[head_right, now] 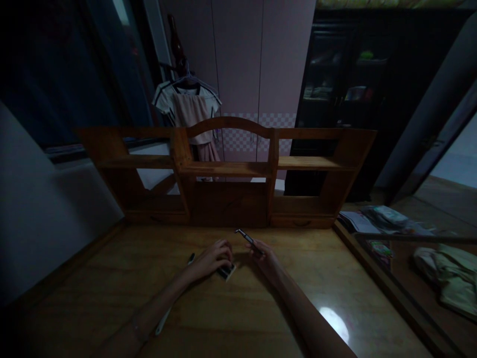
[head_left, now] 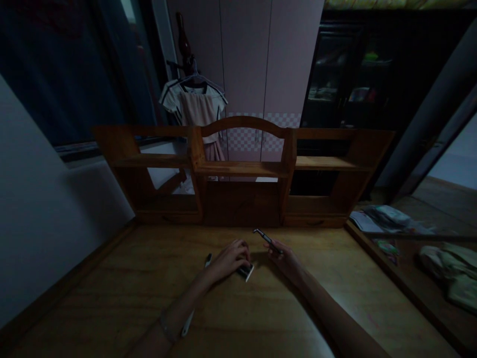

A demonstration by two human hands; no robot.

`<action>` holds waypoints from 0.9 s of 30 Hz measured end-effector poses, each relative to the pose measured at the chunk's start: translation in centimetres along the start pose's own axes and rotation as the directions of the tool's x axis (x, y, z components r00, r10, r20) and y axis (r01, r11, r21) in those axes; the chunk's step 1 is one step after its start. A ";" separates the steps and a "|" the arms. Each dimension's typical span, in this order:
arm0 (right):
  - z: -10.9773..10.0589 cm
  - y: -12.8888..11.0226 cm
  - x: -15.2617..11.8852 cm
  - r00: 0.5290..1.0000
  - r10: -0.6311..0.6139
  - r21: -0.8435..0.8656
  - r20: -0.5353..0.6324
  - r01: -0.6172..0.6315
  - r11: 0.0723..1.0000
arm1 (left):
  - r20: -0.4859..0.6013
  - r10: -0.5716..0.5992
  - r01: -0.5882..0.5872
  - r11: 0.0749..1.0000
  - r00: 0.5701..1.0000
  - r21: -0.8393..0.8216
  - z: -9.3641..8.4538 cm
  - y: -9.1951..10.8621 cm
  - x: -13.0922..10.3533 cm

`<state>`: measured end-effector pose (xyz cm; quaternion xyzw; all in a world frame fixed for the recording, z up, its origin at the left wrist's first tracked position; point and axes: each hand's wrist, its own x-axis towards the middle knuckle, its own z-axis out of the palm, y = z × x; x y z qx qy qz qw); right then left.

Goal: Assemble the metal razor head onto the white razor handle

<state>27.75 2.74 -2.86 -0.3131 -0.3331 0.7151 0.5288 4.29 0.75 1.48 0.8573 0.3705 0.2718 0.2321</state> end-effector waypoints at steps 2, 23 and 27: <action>0.1 -0.1 -0.1 1.000 0.014 0.006 0.005 -0.014 1.000 | 0.003 0.001 -0.001 1.000 1.000 -0.014 0.0 -0.2 0.2; 0.0 -0.2 -0.2 1.000 0.004 -0.004 -0.016 -0.004 1.000 | 0.041 0.039 -0.034 0.994 0.998 -0.100 0.1 0.0 0.0; 0.1 -0.2 -0.3 1.000 -0.003 0.009 -0.018 0.003 1.000 | 0.039 0.042 -0.037 0.993 0.998 -0.115 0.1 0.1 -0.1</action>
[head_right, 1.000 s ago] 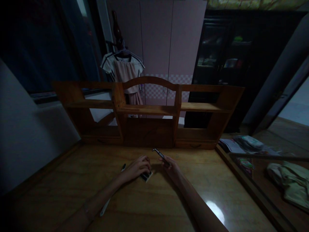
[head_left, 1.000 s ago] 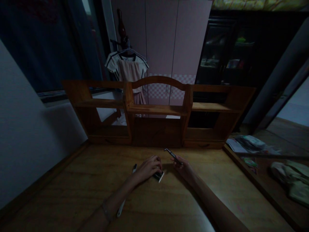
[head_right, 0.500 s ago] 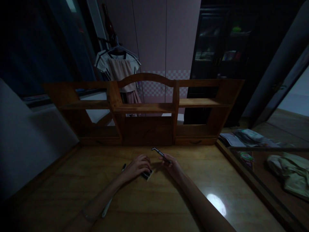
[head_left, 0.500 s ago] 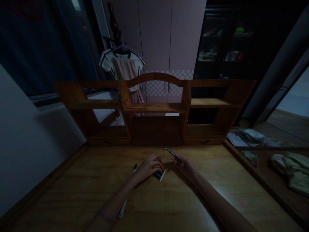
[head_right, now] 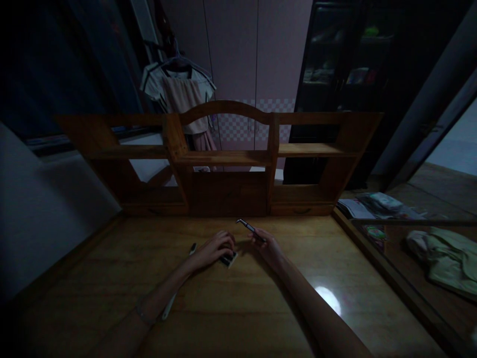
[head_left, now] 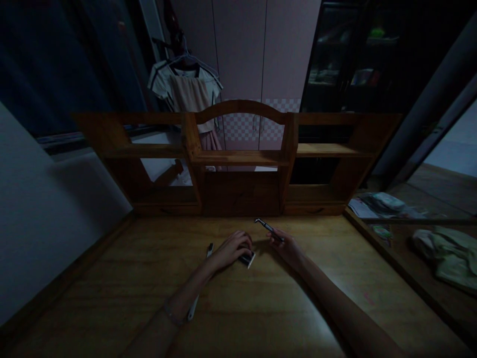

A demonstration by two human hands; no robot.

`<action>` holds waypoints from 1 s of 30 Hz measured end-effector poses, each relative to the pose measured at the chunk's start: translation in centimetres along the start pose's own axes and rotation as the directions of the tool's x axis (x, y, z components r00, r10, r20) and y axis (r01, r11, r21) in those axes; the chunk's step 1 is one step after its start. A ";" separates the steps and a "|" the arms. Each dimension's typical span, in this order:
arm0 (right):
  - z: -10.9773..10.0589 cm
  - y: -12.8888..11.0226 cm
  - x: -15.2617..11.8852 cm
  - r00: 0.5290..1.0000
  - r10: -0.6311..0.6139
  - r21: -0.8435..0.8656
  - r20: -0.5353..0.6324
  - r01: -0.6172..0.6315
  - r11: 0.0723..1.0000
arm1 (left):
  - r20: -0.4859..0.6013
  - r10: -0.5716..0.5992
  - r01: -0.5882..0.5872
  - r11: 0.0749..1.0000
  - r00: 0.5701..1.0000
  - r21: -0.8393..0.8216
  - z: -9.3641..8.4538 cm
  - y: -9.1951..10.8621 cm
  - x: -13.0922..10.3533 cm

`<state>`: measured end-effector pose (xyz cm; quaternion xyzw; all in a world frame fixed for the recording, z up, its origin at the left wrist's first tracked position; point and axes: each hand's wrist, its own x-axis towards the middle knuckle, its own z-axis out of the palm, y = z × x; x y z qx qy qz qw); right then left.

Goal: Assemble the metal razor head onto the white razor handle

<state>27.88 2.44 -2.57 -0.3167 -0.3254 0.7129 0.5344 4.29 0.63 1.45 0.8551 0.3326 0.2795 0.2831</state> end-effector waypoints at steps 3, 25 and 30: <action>0.1 0.0 -0.1 1.000 -0.006 -0.001 0.006 0.006 1.000 | -0.001 0.004 -0.004 1.000 1.000 0.018 0.0 0.0 0.0; 0.1 -0.3 -0.2 1.000 -0.011 -0.022 0.009 0.011 1.000 | -0.198 -0.181 0.147 0.974 0.963 -0.171 0.6 -1.3 0.1; 1.2 -0.7 -0.5 0.998 -0.001 -0.098 0.068 0.007 0.995 | -0.224 -0.492 0.233 0.704 0.841 -0.671 0.0 -2.5 0.5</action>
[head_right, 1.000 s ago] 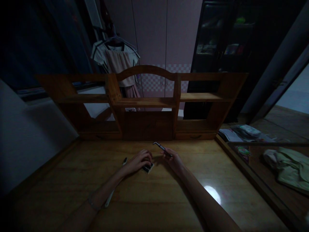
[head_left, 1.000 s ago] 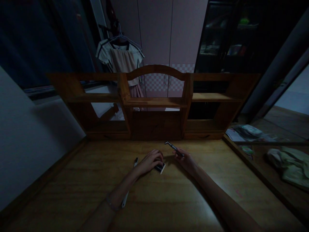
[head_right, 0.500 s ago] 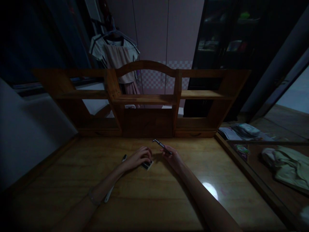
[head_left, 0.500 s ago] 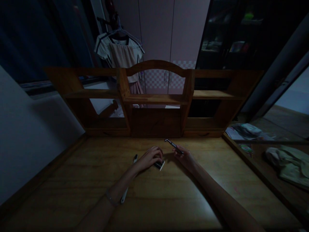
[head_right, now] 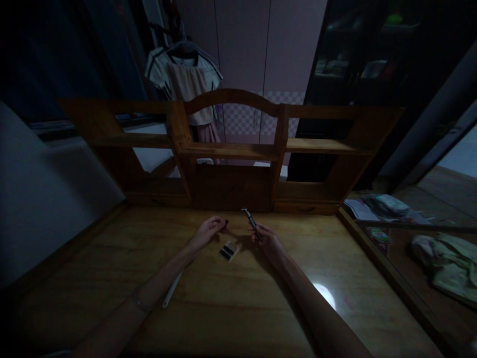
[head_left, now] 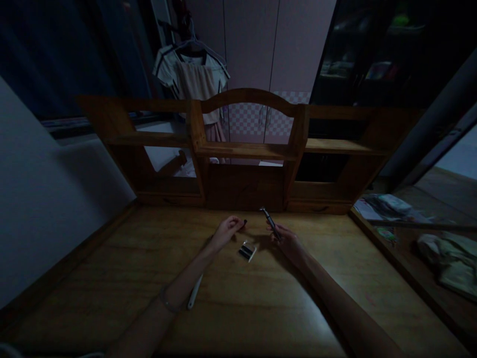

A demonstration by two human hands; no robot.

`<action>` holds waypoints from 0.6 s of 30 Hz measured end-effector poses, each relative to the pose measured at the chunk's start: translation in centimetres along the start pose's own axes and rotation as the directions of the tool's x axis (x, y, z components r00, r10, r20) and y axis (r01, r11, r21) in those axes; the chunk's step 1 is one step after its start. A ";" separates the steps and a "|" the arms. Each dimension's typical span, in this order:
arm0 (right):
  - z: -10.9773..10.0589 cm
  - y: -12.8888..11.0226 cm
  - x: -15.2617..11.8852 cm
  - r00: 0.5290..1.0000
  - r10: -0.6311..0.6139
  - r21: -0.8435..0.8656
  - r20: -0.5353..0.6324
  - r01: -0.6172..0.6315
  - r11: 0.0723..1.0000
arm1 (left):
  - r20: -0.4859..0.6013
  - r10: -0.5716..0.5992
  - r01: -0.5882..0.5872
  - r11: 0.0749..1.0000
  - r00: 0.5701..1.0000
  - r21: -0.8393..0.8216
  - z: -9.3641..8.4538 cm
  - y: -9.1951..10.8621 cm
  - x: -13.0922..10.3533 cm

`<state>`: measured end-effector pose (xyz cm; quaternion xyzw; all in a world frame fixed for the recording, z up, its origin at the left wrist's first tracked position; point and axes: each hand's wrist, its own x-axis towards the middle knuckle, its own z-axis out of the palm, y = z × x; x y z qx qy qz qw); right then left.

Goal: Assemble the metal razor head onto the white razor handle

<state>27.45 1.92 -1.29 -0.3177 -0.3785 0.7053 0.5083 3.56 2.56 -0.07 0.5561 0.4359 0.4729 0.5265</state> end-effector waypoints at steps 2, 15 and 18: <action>0.8 -0.2 -0.4 0.999 0.010 -0.046 0.038 -0.008 0.999 | 0.021 -0.082 0.085 0.970 0.996 -0.230 -0.2 -0.2 -0.1; 3.2 -1.2 -2.8 0.988 0.048 -0.380 0.147 0.011 0.925 | 0.215 -0.157 0.259 0.740 0.964 -0.621 0.5 -0.4 -1.1; 3.1 -1.1 -2.7 0.988 0.020 -0.354 0.154 0.037 0.934 | 0.268 -0.134 0.278 0.730 0.954 -0.624 0.4 -0.1 -1.4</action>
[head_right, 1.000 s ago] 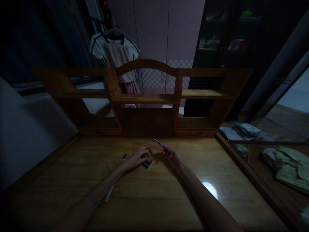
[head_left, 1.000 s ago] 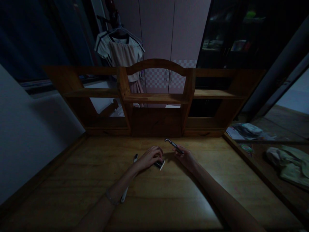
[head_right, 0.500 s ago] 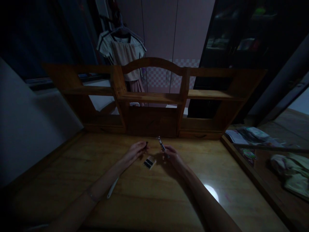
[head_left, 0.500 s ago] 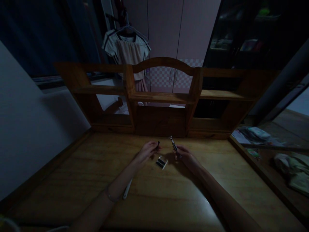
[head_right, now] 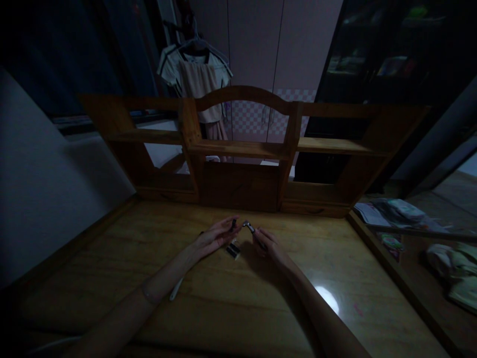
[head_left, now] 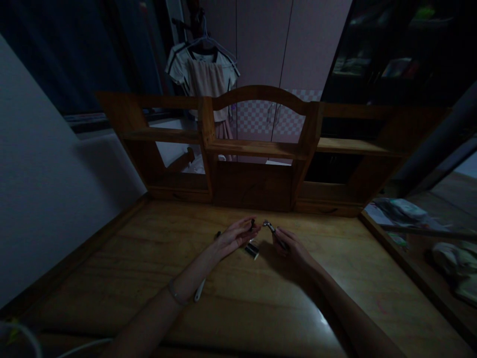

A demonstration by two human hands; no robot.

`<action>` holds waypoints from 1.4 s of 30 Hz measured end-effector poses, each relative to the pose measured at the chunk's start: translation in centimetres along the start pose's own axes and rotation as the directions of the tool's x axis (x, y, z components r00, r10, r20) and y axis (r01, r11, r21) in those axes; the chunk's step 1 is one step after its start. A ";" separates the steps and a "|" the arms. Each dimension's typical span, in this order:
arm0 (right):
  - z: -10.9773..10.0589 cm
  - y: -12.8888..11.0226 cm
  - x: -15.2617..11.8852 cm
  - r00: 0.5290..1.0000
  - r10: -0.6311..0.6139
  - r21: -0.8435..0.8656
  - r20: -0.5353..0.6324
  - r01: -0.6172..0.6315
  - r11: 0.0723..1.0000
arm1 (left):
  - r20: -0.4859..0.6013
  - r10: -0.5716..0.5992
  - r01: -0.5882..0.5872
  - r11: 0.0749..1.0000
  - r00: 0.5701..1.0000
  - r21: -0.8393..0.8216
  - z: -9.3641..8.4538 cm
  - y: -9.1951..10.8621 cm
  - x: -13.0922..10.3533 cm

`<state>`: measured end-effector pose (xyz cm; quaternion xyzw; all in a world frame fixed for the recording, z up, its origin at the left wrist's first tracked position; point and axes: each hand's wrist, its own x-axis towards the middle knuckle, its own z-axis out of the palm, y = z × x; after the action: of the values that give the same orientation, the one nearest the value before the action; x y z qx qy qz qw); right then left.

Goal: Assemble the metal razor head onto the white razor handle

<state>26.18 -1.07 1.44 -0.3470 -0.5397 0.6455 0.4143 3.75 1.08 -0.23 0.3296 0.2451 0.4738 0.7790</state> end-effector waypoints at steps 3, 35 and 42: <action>-0.1 -0.2 -0.1 1.000 0.014 -0.007 0.018 -0.014 1.000 | 0.020 -0.035 0.035 0.999 0.999 0.016 0.4 0.2 -0.3; 0.4 -1.0 -0.8 0.997 -0.066 -0.472 -0.027 0.045 0.881 | -0.105 0.033 -0.011 0.979 0.994 0.202 0.3 -0.3 0.2; 0.0 -0.5 -0.6 0.997 -0.068 -0.456 -0.047 0.039 0.889 | -0.035 0.042 -0.036 0.988 0.998 0.149 0.8 -0.4 0.0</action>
<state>26.50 -1.58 1.93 -0.4390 -0.6721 0.4785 0.3558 4.51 0.68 -0.05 0.3821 0.2880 0.4757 0.7380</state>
